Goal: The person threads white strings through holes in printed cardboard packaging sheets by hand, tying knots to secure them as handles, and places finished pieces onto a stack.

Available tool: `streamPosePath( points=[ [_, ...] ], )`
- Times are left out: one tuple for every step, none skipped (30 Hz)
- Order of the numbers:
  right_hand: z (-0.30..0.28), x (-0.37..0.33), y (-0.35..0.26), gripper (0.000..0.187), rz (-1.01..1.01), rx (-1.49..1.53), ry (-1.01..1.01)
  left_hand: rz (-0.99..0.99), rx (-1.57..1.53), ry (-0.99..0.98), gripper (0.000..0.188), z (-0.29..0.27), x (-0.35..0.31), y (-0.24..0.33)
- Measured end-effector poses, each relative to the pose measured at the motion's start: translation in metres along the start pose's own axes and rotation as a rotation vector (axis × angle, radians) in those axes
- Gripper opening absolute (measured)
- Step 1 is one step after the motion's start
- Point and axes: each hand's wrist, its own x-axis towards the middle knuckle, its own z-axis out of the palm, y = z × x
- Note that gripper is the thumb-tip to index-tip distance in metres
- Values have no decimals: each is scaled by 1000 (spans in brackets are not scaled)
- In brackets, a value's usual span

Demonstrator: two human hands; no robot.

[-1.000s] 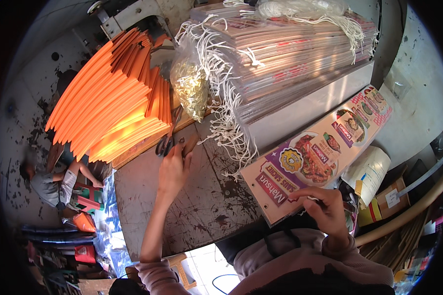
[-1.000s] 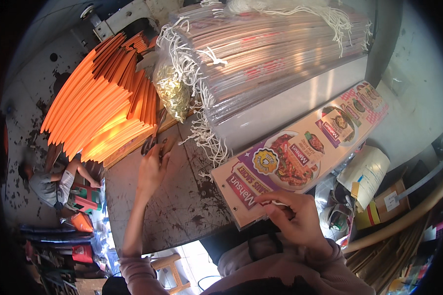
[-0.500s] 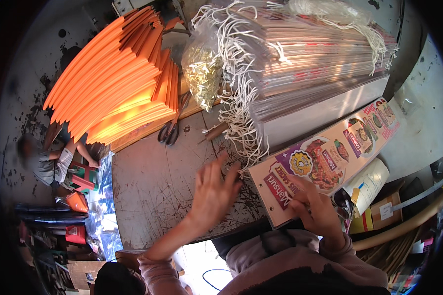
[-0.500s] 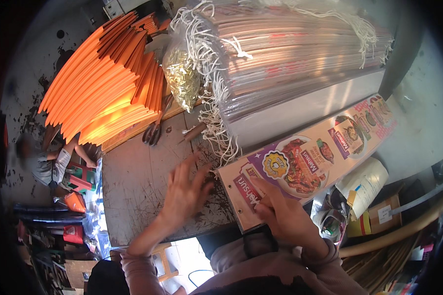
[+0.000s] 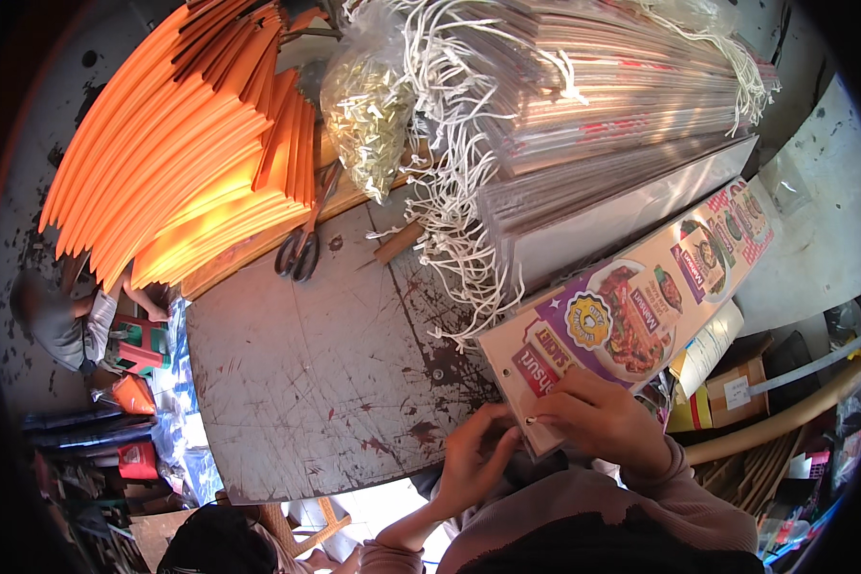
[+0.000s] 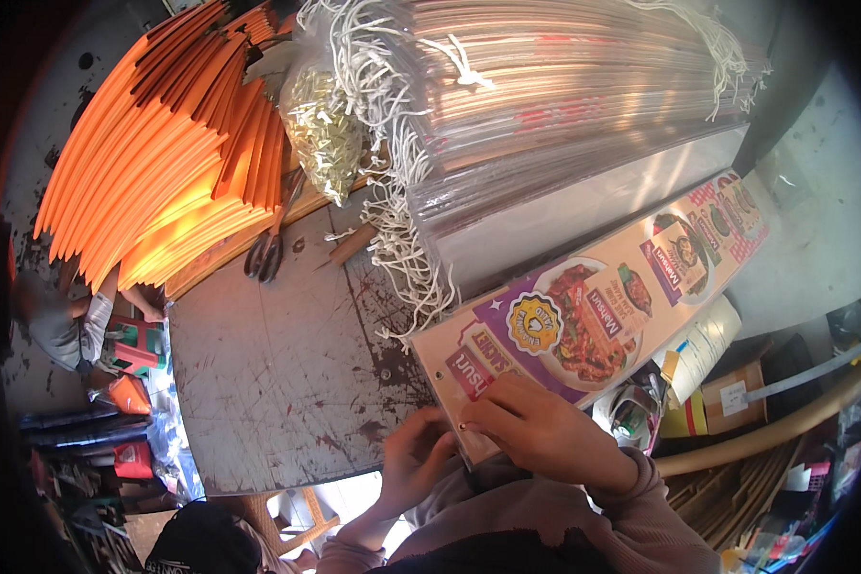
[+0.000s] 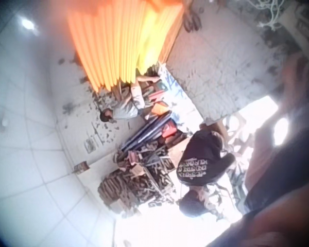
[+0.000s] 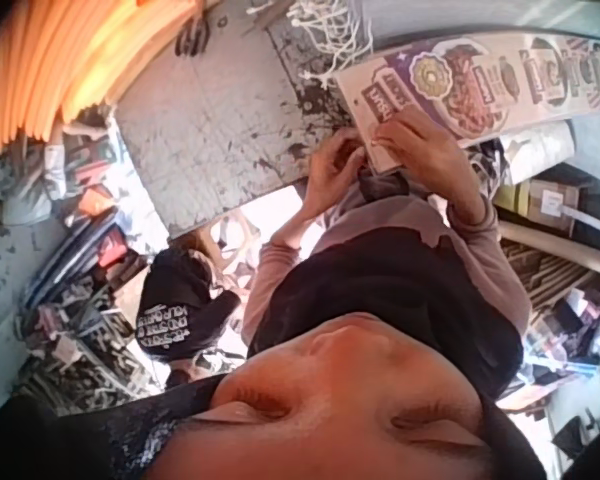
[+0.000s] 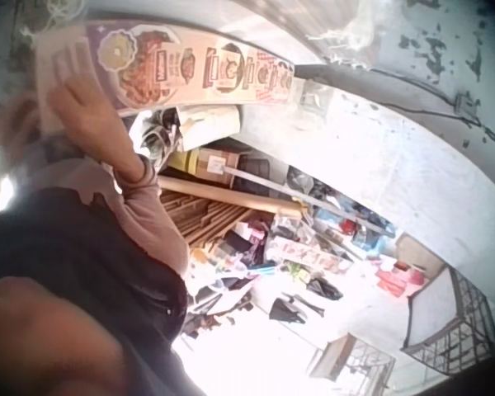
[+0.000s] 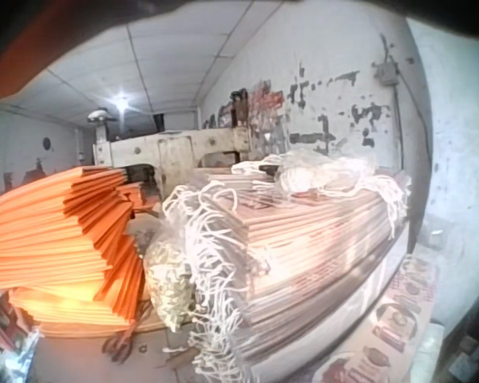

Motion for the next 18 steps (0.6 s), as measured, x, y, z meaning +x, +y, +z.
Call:
streamPosePath(
  points=[
    [-1,0,0,23,-11,-33,-25,27,25,-18,17,-1,1,-6],
    [-2,-1,1,25,-22,-67,-50,53,51,-38,17,-2,1,-10],
    [-4,0,-1,25,-17,-69,-48,51,50,-43,17,-1,2,-12],
    [-5,3,-3,24,-45,-99,-67,57,46,-46,17,-1,2,-15],
    [-6,4,-4,23,-73,-131,-85,63,43,-50,17,-2,2,-17],
    [-5,5,-3,23,-71,-127,-87,59,43,-48,17,-2,1,-18],
    [-5,6,-2,21,-104,-159,-109,20,35,-39,17,-2,0,-17],
    [-5,7,-2,19,-139,-190,-131,-18,27,-28,16,-2,0,-17],
    [-4,8,-2,19,-141,-186,-134,-21,27,-24,16,-2,-1,-14],
    [-4,8,-3,18,-174,-267,-135,-26,22,-18,16,0,-1,-11],
    [-4,9,-3,17,-210,-347,-138,-31,17,-9,16,1,0,-9],
    [-4,10,-4,17,-208,-347,-139,-32,15,-10,16,1,0,-9],
    [-4,10,-6,17,-205,-429,-159,-31,8,3,17,2,-1,-10],
    [-4,11,-6,16,-202,-509,-180,-30,2,17,17,3,-1,-11],
    [-3,10,-6,16,-201,-509,-181,-31,0,16,17,4,0,-12],
    [0,8,-6,15,-191,-496,-154,-22,-20,30,16,5,-1,-12],
    [2,7,-6,15,-180,-484,-127,-13,-41,43,14,6,-1,-12],
    [4,5,-7,15,-177,-486,-126,-13,-41,40,14,7,-1,-15]
  ],
)
